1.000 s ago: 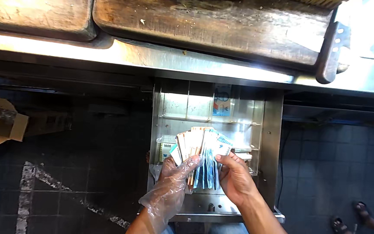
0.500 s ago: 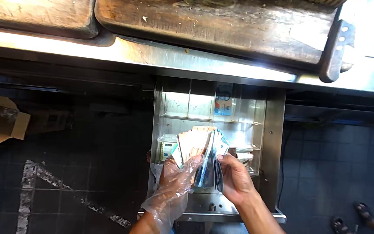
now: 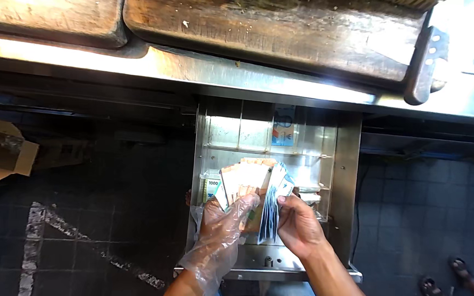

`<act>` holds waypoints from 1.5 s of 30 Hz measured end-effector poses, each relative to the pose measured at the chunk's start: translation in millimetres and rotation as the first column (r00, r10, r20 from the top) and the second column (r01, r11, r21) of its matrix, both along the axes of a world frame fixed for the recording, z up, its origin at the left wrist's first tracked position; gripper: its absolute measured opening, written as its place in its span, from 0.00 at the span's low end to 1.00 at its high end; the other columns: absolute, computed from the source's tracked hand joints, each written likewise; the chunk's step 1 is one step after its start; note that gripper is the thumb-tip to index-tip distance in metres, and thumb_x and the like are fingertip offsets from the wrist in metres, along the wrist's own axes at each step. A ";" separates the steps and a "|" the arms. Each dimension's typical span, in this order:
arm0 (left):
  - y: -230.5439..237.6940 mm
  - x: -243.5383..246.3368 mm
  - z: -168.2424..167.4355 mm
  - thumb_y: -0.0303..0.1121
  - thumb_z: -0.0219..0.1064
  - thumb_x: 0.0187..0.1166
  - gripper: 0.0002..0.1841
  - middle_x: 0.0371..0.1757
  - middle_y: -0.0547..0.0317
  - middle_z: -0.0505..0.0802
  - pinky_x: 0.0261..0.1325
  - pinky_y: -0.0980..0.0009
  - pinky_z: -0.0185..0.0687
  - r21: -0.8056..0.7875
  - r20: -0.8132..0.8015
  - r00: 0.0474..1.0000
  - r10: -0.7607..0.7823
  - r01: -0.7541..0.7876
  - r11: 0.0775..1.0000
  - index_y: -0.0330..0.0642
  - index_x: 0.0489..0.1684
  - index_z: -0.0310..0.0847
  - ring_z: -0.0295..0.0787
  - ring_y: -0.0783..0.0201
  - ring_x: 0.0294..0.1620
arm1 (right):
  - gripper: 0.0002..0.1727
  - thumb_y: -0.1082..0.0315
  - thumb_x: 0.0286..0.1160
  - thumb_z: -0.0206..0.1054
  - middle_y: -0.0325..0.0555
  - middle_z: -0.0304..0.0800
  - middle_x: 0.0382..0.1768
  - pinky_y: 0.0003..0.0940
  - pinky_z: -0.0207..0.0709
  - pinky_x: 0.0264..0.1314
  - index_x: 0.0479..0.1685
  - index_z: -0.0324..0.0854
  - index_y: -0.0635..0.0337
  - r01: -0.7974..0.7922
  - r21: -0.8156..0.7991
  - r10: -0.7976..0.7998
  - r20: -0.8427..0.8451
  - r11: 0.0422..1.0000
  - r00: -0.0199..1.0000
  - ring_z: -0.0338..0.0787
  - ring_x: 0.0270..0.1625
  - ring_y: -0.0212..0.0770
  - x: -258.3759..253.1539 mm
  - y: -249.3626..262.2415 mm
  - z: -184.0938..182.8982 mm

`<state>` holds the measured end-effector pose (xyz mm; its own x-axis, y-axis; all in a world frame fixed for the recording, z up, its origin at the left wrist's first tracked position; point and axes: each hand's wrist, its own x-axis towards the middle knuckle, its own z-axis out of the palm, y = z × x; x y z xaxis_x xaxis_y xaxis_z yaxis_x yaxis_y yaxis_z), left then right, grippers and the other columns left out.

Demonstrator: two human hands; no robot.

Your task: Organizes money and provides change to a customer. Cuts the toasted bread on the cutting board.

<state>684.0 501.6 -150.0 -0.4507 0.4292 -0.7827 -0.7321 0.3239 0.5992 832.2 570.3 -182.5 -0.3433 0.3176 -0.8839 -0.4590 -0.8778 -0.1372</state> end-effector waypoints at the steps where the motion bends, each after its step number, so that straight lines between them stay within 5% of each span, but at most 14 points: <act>1: 0.3 0.0 -1.6 0.20 0.79 0.63 0.17 0.40 0.42 0.95 0.44 0.60 0.95 -0.006 -0.016 1.000 0.009 -0.009 1.000 0.31 0.50 0.84 0.95 0.53 0.40 | 0.10 0.76 0.69 0.66 0.61 0.92 0.40 0.48 0.91 0.53 0.48 0.81 0.66 0.001 -0.002 -0.001 0.006 1.000 1.000 0.96 0.43 0.49 0.4 0.2 0.3; 6: 1.5 -3.4 -2.3 0.19 0.75 0.67 0.12 0.36 0.45 0.95 0.39 0.63 0.95 -0.049 -0.143 0.989 0.039 -0.047 0.998 0.30 0.46 0.85 0.96 0.56 0.35 | 0.09 0.75 0.74 0.65 0.49 0.94 0.37 0.39 0.91 0.41 0.50 0.84 0.60 -0.224 0.385 0.070 0.375 0.895 0.925 0.94 0.37 0.40 16.5 20.8 10.0; 9: -3.2 -12.2 -6.0 0.21 0.73 0.68 0.13 0.37 0.44 0.95 0.40 0.59 0.96 -0.040 -0.144 0.987 0.065 -0.072 0.997 0.32 0.50 0.84 0.96 0.55 0.36 | 0.15 0.75 0.70 0.72 0.39 0.95 0.44 0.30 0.92 0.47 0.57 0.84 0.60 -0.759 0.560 -0.047 0.814 0.331 0.580 0.95 0.42 0.31 47.0 65.5 12.2; 11: -4.1 -15.9 -7.8 0.20 0.71 0.72 0.14 0.41 0.42 0.94 0.42 0.56 0.96 -0.044 -0.111 0.990 0.086 -0.091 0.995 0.32 0.55 0.81 0.96 0.53 0.38 | 0.13 0.70 0.74 0.70 0.47 0.94 0.46 0.45 0.90 0.52 0.55 0.86 0.63 -0.957 0.258 -0.111 0.956 -0.130 0.273 0.95 0.47 0.40 59.3 95.5 5.7; 13: -2.3 -17.0 -7.6 0.19 0.70 0.73 0.16 0.43 0.42 0.94 0.44 0.56 0.96 -0.055 -0.092 0.992 0.090 -0.096 0.994 0.32 0.58 0.80 0.96 0.52 0.41 | 0.12 0.72 0.75 0.67 0.50 0.94 0.46 0.58 0.89 0.47 0.55 0.89 0.57 -0.891 0.026 -0.074 0.995 -0.454 0.067 0.95 0.46 0.51 51.4 111.6 -3.8; 17: -1.3 -15.8 -3.5 0.18 0.70 0.71 0.15 0.42 0.42 0.94 0.43 0.56 0.96 -0.077 -0.104 0.991 0.084 -0.092 0.993 0.30 0.56 0.80 0.96 0.52 0.39 | 0.15 0.75 0.73 0.66 0.48 0.93 0.43 0.54 0.87 0.44 0.56 0.89 0.55 -0.766 -0.085 -0.143 0.990 -0.638 0.008 0.94 0.45 0.52 27.5 114.6 -17.2; 20: -5.7 -14.7 -3.2 0.18 0.71 0.70 0.16 0.42 0.42 0.94 0.44 0.58 0.96 -0.053 -0.086 0.993 0.084 -0.089 0.995 0.30 0.56 0.80 0.96 0.53 0.39 | 0.16 0.75 0.73 0.67 0.48 0.94 0.45 0.55 0.87 0.44 0.57 0.89 0.54 -0.756 -0.108 -0.131 0.991 -0.645 -0.030 0.95 0.46 0.52 21.4 112.7 -17.2; 23: -7.2 -17.9 -2.0 0.20 0.72 0.70 0.15 0.41 0.41 0.94 0.45 0.58 0.96 -0.049 -0.053 0.995 0.083 -0.085 0.995 0.30 0.54 0.81 0.96 0.53 0.39 | 0.24 0.69 0.75 0.73 0.51 0.92 0.61 0.60 0.81 0.67 0.72 0.83 0.55 -0.743 -0.191 -0.113 0.982 -0.642 -0.154 0.91 0.64 0.55 22.2 104.8 -7.2; 28: -7.6 -20.8 -1.0 0.21 0.72 0.71 0.15 0.42 0.40 0.94 0.47 0.57 0.95 -0.035 -0.026 0.995 0.092 -0.092 0.995 0.29 0.55 0.81 0.96 0.52 0.41 | 0.22 0.64 0.81 0.61 0.50 0.85 0.73 0.72 0.62 0.84 0.73 0.84 0.55 -0.863 -0.059 -0.200 0.978 -0.502 0.050 0.82 0.78 0.55 44.7 78.7 7.3; 30: -3.2 -17.8 -0.2 0.20 0.73 0.70 0.15 0.41 0.41 0.94 0.47 0.59 0.95 -0.033 -0.022 0.997 0.076 -0.077 0.996 0.29 0.54 0.81 0.96 0.53 0.41 | 0.21 0.57 0.88 0.58 0.43 0.91 0.62 0.48 0.78 0.76 0.68 0.85 0.58 -0.912 0.304 -0.075 0.939 -0.275 0.335 0.89 0.66 0.41 35.9 54.1 10.1; 32: 1.9 -9.9 3.0 0.19 0.76 0.68 0.15 0.39 0.44 0.95 0.43 0.62 0.96 -0.077 -0.005 0.999 0.037 -0.038 0.996 0.28 0.51 0.82 0.96 0.56 0.38 | 0.27 0.48 0.82 0.67 0.43 0.94 0.55 0.36 0.89 0.60 0.71 0.82 0.58 -0.777 0.604 0.299 0.719 0.177 0.627 0.93 0.55 0.38 10.4 23.4 20.2; 35: -1.9 -1.9 3.4 0.23 0.75 0.72 0.12 0.40 0.45 0.95 0.47 0.63 0.95 0.003 0.048 0.998 -0.045 0.045 0.999 0.28 0.50 0.83 0.96 0.57 0.41 | 0.13 0.67 0.73 0.76 0.54 0.96 0.39 0.38 0.92 0.50 0.50 0.88 0.68 -0.586 0.527 0.332 0.501 0.616 0.799 0.96 0.42 0.44 -20.9 -3.7 18.8; 40: -23.2 -14.8 -3.0 0.30 0.61 0.84 0.13 0.49 0.49 0.94 0.57 0.61 0.92 0.028 0.054 0.988 -0.143 0.142 0.989 0.33 0.60 0.78 0.94 0.59 0.50 | 0.08 0.75 0.71 0.73 0.60 0.93 0.36 0.39 0.91 0.47 0.44 0.88 0.73 -0.465 0.415 0.266 0.453 0.782 0.851 0.94 0.39 0.45 -20.0 -9.3 9.9; 45: -10.0 -13.9 -3.0 0.30 0.75 0.75 0.07 0.34 0.58 0.95 0.41 0.70 0.92 -0.210 -0.113 0.933 -0.342 0.314 0.926 0.38 0.43 0.89 0.94 0.68 0.35 | 0.14 0.78 0.65 0.77 0.64 0.92 0.38 0.43 0.93 0.45 0.49 0.82 0.74 -0.424 0.380 0.256 0.418 0.822 0.872 0.95 0.38 0.49 -30.1 -12.0 13.8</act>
<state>670.1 491.6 -153.0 -0.4241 0.4261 -0.7991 -0.4757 0.6460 0.5969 802.1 558.3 -168.7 -0.2157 0.6226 -0.7522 0.0057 -0.7696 -0.6385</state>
